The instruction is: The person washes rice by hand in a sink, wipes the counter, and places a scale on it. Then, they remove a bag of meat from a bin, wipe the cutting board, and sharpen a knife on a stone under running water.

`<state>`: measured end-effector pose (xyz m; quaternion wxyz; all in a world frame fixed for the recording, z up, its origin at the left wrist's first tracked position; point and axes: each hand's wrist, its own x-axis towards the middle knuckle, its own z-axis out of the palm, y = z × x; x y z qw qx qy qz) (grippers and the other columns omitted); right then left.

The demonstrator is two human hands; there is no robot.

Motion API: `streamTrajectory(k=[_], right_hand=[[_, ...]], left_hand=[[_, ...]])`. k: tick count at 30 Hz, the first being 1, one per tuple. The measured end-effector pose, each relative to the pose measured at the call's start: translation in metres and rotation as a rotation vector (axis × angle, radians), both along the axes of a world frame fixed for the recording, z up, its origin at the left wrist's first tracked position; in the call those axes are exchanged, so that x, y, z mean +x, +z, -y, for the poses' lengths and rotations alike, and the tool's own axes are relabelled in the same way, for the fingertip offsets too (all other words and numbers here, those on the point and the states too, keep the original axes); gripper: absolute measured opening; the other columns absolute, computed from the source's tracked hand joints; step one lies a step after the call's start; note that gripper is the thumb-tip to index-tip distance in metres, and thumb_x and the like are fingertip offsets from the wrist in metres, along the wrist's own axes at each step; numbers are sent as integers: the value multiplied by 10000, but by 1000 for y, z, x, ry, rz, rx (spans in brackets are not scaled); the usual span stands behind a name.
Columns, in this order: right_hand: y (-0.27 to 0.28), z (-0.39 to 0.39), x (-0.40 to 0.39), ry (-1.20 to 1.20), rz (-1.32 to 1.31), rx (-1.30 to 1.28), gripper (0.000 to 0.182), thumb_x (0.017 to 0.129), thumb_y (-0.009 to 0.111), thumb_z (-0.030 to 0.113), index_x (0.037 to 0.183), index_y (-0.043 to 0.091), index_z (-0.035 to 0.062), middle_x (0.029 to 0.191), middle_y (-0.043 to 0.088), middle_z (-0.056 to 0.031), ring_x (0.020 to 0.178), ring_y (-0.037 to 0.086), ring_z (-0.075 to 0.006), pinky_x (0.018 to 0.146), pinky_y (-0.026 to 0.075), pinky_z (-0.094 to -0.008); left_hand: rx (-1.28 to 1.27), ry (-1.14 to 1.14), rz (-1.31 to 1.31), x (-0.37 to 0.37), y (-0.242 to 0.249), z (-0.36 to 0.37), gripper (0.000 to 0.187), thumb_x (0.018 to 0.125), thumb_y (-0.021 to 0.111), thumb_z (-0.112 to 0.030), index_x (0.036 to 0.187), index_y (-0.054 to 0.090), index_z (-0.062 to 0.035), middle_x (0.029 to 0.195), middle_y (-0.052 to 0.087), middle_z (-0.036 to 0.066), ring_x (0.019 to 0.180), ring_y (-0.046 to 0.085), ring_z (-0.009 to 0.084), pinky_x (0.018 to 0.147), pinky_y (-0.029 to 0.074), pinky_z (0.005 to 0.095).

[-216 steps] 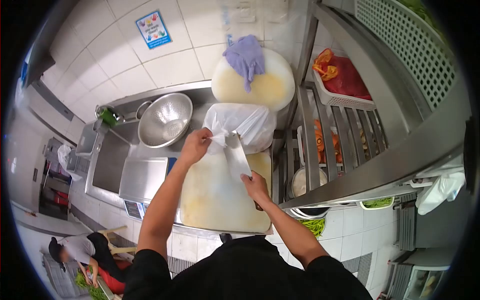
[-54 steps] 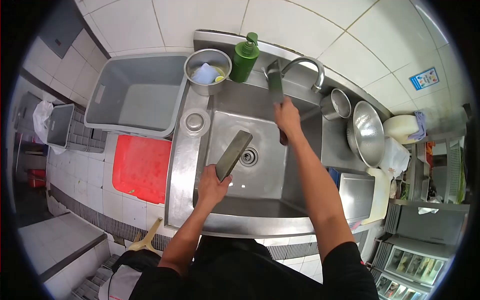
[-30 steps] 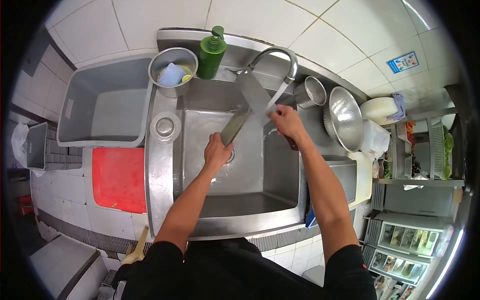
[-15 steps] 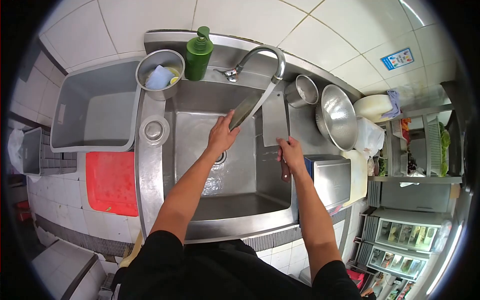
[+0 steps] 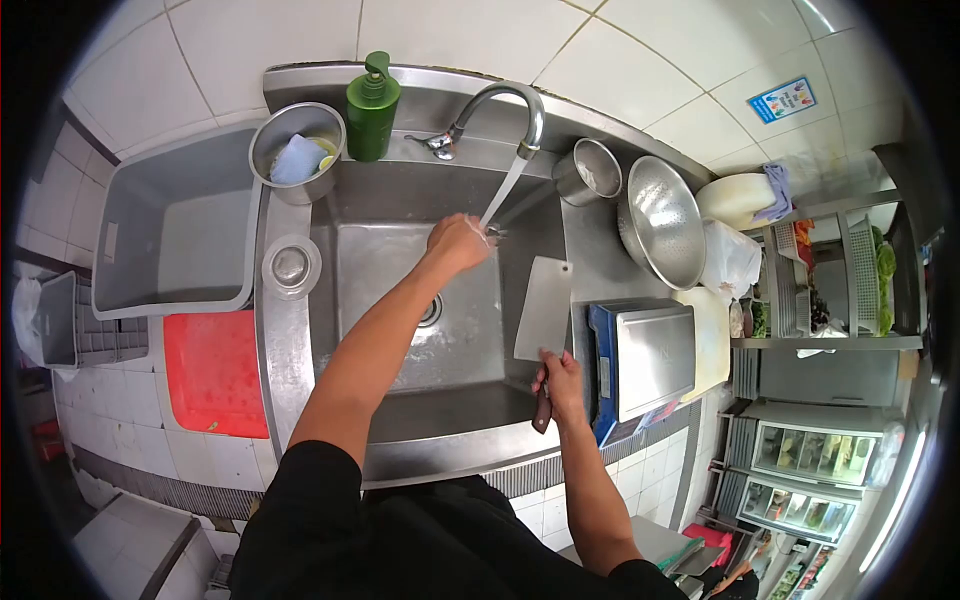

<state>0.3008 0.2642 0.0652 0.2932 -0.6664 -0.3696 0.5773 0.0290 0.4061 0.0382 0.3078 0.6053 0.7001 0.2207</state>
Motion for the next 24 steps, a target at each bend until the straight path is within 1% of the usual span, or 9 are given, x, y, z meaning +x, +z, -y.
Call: streamTrajectory(k=[5,9,11,14,16,17,19,20,24], right_hand=[[-10,23,7,-21,-4,-60,151,916,621,171,828,526,93,557,506,-27,412,502,-150,380,417,-277],[-19,29,9,5,-21,-66,144,916,616,168,827,525,101,534,500,-22,395,513,-155,365,398,-275],[-20,29,8,32,-23,-76,138,916,610,163,827,526,98,538,500,-24,395,506,-151,369,400,-277],[-28,29,8,68,5,-60,137,916,603,157,827,526,88,548,500,-27,399,497,-146,375,406,-279],[-31,28,3,98,-2,-70,135,917,600,158,833,529,81,553,499,-26,403,496,-144,381,411,-280],[-29,25,-2,114,-9,-72,134,918,598,159,838,533,73,559,499,-26,408,495,-142,386,416,-281],[-23,23,-14,140,12,-60,138,916,596,168,844,539,64,554,498,-24,415,497,-141,394,404,-281],[-18,24,-19,153,37,-56,146,914,594,176,849,544,55,549,497,-23,423,499,-140,402,392,-282],[-2,14,-36,263,152,45,172,912,589,191,846,559,35,562,513,-26,439,514,-135,423,400,-290]], left_hand=[[-34,33,-39,-19,20,35,414,853,637,-400,1102,708,-77,983,684,205,965,650,357,893,498,441],[314,328,239,-33,16,120,388,879,658,-311,1165,675,-50,994,668,170,918,655,341,835,507,388],[497,492,312,-42,19,174,337,876,668,-258,1152,675,-66,992,657,168,974,634,355,856,493,426],[611,585,84,-82,12,225,335,870,687,-233,1165,674,-75,1023,648,189,1067,600,371,908,470,439],[630,615,-272,-114,10,232,333,870,691,-188,1187,671,-85,1047,636,199,1137,566,378,953,446,457],[632,630,-278,-127,5,229,333,870,691,-188,1187,671,-85,1047,636,199,1137,566,378,953,446,457],[612,733,-224,-144,-10,212,357,867,697,-173,1206,659,-69,1078,621,209,1136,566,383,956,450,437],[591,741,2,-145,-15,207,371,897,667,-225,1239,642,-84,1240,589,230,1155,573,374,980,440,405],[643,580,82,-109,-19,189,370,873,694,-193,1223,650,-82,1106,613,193,1072,605,336,897,484,364]])
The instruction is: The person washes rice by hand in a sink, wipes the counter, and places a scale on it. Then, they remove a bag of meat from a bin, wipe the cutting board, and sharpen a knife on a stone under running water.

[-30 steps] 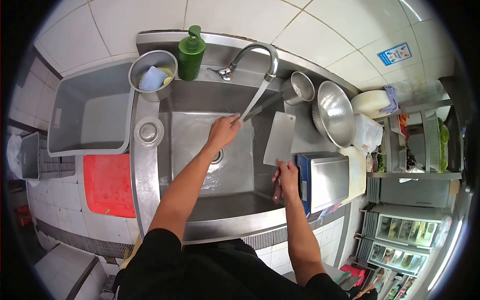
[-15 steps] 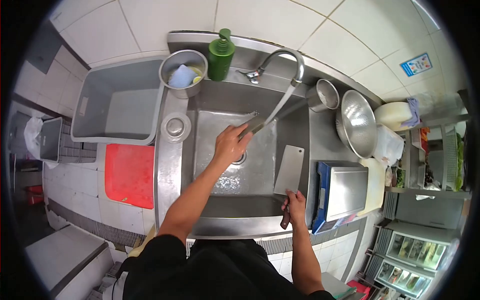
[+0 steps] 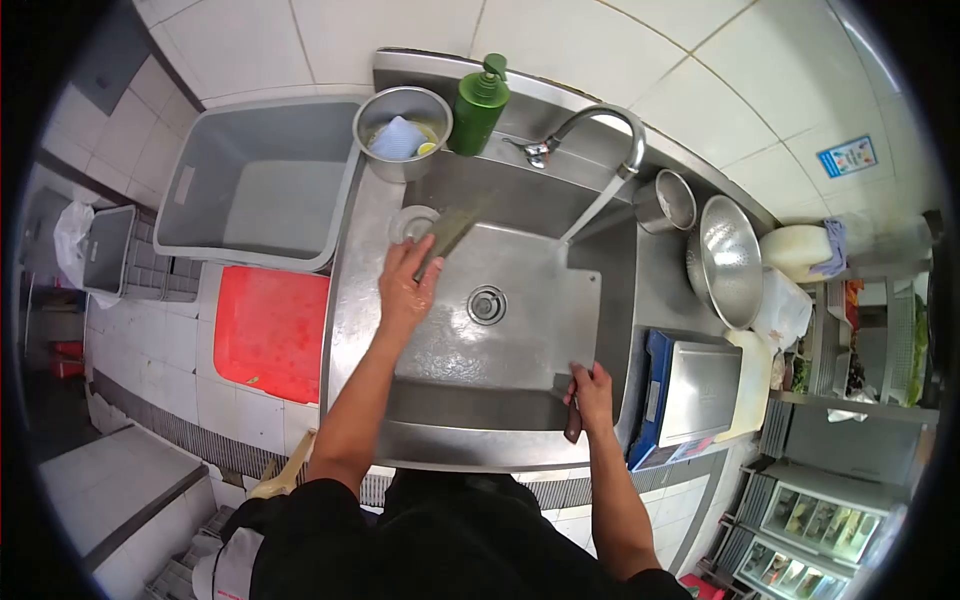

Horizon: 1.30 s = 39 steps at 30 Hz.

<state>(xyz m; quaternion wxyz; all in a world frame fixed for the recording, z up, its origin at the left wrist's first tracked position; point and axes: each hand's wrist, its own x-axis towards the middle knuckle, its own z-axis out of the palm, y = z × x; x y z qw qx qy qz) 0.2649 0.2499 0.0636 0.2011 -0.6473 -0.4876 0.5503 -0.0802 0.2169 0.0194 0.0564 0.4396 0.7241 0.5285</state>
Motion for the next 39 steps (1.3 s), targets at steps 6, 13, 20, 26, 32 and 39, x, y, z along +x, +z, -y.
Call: streamTrajectory(k=[6,13,20,26,32,39], right_hand=[[24,-78,-59,107,-77,12,193,902,599,208,829,539,40,579,521,-25,450,513,-134,440,406,-283],[24,-164,-109,129,-284,-391,193,936,587,233,892,546,50,605,531,-24,482,524,-130,466,447,-304],[70,-170,-122,967,913,724,358,853,637,256,1211,627,251,985,688,-147,945,676,-305,816,521,-468],[73,-155,-106,955,886,752,388,863,641,282,1248,610,257,1016,657,-152,952,661,-327,826,518,-465],[27,-101,-74,782,659,554,457,842,676,281,1287,594,212,1045,658,-170,967,647,-369,827,516,-474],[-10,-24,-25,542,599,204,334,849,671,324,1086,676,90,847,683,-179,843,667,-376,756,508,-445]], left_hand=[[-152,3,379,62,-52,-43,365,910,656,-283,1198,656,-59,917,638,124,780,650,233,680,518,341],[-455,-25,1320,69,-64,-32,416,938,602,-341,1234,630,-51,863,626,60,555,531,122,505,440,258],[-499,-59,587,67,-51,6,444,928,625,-279,1302,577,-45,898,617,122,756,629,264,629,509,334],[-248,216,137,34,31,78,448,910,642,-242,1304,574,-40,1187,565,201,989,594,381,884,475,433],[-457,410,-335,1,-2,115,465,870,650,-184,1306,568,-45,1219,502,272,1195,450,456,1051,346,542],[-119,88,142,41,35,5,362,887,595,-103,1234,592,1,1165,589,203,1113,561,359,978,439,419]])
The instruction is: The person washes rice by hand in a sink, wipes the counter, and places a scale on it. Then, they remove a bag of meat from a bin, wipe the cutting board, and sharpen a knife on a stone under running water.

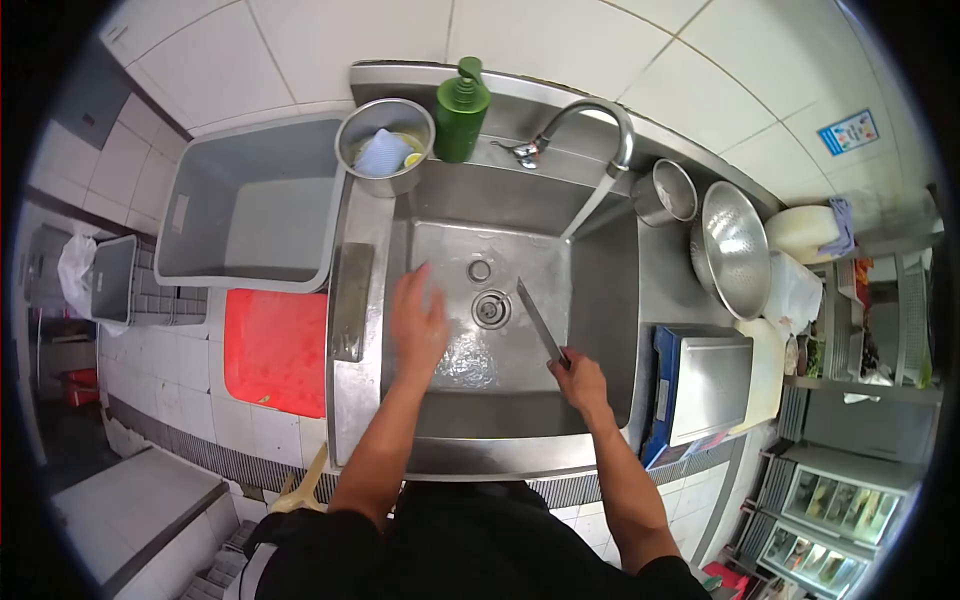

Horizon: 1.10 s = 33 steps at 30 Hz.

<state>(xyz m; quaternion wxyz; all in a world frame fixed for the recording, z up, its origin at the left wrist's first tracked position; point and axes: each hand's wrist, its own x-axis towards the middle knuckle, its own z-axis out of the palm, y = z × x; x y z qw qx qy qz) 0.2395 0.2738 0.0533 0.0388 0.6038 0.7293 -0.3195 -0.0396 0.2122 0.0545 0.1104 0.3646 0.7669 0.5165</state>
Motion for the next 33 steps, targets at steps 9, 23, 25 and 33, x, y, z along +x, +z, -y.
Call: streamTrajectory(k=[9,23,25,33], right_hand=[[8,49,29,-152,-64,-77,377,871,628,355,1131,639,81,853,691,-181,859,665,-391,765,504,-469],[9,44,-38,-111,-398,-199,214,873,593,172,1023,585,20,617,552,-37,526,542,-129,515,443,-322],[14,50,-66,-104,-461,-308,224,876,605,184,1027,579,21,614,546,-34,516,534,-126,508,441,-317],[33,84,-126,203,-574,-405,344,869,648,241,1082,525,0,640,562,-73,481,533,-152,485,440,-325]], left_hand=[[96,-195,1339,-45,-45,-307,490,956,502,-187,1418,377,-77,1236,534,127,1025,556,232,842,509,460],[-319,328,-457,-51,-31,111,433,795,698,-209,1202,629,-77,1218,540,170,1129,491,367,947,378,494],[-394,307,-507,-48,-43,130,513,797,706,-245,1267,587,-75,1201,538,167,1110,485,359,934,373,479],[-355,372,-521,-24,-44,171,505,755,756,-245,1204,627,-53,990,519,120,955,501,303,835,392,441]])
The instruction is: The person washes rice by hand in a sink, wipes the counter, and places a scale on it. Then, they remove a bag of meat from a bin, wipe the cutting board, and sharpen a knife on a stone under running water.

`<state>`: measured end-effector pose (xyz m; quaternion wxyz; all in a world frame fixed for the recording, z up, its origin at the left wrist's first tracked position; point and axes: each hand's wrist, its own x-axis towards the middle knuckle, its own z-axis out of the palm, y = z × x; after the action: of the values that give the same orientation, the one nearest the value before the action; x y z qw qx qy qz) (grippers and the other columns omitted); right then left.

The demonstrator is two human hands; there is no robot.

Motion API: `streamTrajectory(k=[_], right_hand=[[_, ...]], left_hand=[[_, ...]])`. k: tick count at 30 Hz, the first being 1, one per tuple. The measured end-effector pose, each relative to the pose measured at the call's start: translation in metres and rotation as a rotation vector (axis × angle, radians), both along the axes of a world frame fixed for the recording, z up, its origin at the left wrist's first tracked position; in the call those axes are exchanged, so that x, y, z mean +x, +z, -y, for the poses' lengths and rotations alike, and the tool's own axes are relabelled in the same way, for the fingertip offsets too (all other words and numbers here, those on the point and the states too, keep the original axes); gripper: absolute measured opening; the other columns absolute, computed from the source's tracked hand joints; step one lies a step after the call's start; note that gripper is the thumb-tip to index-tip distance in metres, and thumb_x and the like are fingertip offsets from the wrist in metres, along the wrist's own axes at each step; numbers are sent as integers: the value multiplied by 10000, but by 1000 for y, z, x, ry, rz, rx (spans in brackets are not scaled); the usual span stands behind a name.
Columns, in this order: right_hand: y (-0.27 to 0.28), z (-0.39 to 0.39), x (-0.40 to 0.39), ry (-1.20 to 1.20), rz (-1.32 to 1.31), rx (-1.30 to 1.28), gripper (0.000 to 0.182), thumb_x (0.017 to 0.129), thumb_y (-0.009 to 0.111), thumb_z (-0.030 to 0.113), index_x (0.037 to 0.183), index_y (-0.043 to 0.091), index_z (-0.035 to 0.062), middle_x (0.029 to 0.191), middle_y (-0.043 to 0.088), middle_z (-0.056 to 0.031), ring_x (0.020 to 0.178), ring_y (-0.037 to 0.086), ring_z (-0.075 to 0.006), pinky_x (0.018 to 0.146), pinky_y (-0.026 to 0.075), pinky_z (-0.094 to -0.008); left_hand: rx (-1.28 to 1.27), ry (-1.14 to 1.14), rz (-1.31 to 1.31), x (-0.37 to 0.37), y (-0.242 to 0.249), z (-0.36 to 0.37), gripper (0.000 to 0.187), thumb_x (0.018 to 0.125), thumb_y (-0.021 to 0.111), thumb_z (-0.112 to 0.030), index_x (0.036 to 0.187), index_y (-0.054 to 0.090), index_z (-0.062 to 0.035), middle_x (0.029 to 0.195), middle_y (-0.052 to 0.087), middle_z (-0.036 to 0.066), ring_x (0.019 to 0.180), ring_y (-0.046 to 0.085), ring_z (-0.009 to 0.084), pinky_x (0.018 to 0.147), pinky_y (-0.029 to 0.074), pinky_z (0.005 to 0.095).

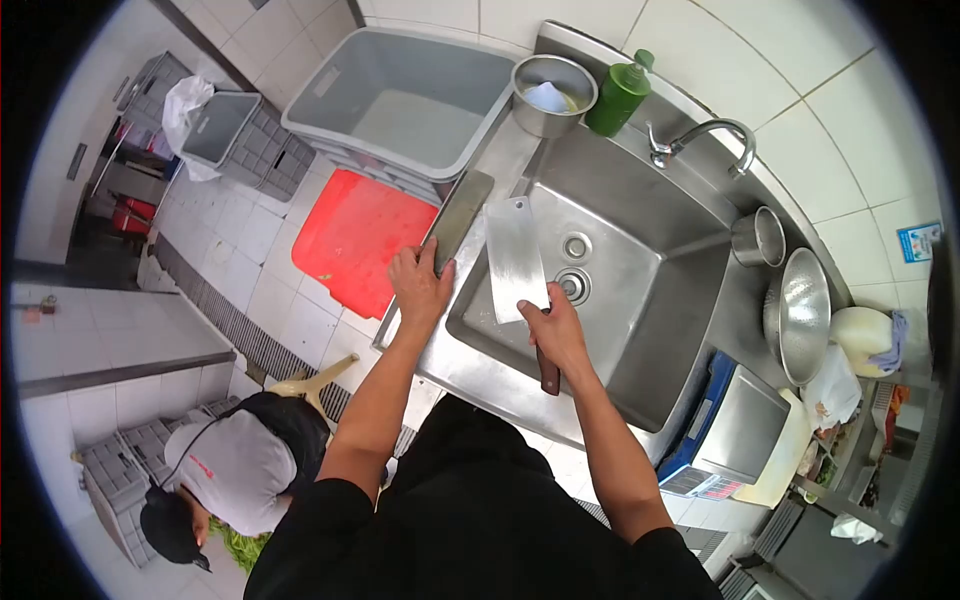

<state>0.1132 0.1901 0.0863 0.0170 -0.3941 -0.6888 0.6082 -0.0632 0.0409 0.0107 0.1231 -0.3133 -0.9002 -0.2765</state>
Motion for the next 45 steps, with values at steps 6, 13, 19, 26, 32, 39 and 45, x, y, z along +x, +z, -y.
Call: streamTrajectory(k=[6,13,19,26,32,39,45], right_hand=[[-8,22,-1,75,29,13,385,854,651,274,1081,533,-13,639,605,-131,495,592,-207,504,471,-364],[-15,31,-15,35,97,0,387,868,644,279,1091,536,-18,634,599,-127,480,591,-212,505,476,-364],[-19,36,-29,20,240,33,402,885,628,302,1081,536,-38,625,595,-127,479,589,-225,509,476,-366],[-32,27,-66,-12,227,260,401,894,645,342,1010,579,-37,639,606,-137,490,594,-223,510,475,-363],[-29,-37,-166,-32,158,247,385,901,639,326,1010,585,-39,657,607,-115,486,587,-199,491,479,-341],[-32,17,-83,-8,251,184,411,905,647,320,1051,586,-60,695,618,-109,498,574,-166,477,471,-314],[-24,25,-71,-16,299,153,409,899,664,302,1121,602,-37,675,623,-89,474,549,-141,483,456,-301]], left_hand=[[-20,-67,93,-7,3,14,666,746,768,-264,1329,523,-53,1076,540,149,1036,504,339,889,400,453],[-56,-267,318,-22,-3,41,760,832,706,-340,1441,369,-37,1399,468,224,1251,499,390,1020,429,451],[-145,-188,295,-22,4,34,733,886,645,-400,1457,343,-53,1404,481,196,1030,636,385,755,563,437],[-147,-201,296,-28,-3,36,734,866,679,-383,1452,364,-72,1370,513,191,1009,649,359,736,570,410],[-123,-211,285,-29,-5,37,720,864,682,-374,1438,381,-61,1351,526,186,1023,647,352,722,569,402],[-100,-217,263,-32,-5,37,707,844,708,-339,1409,408,-38,1324,543,187,927,666,346,708,565,393],[-105,-223,214,-31,-7,38,703,846,706,-352,1389,414,-15,1303,546,201,880,676,322,695,576,385]])
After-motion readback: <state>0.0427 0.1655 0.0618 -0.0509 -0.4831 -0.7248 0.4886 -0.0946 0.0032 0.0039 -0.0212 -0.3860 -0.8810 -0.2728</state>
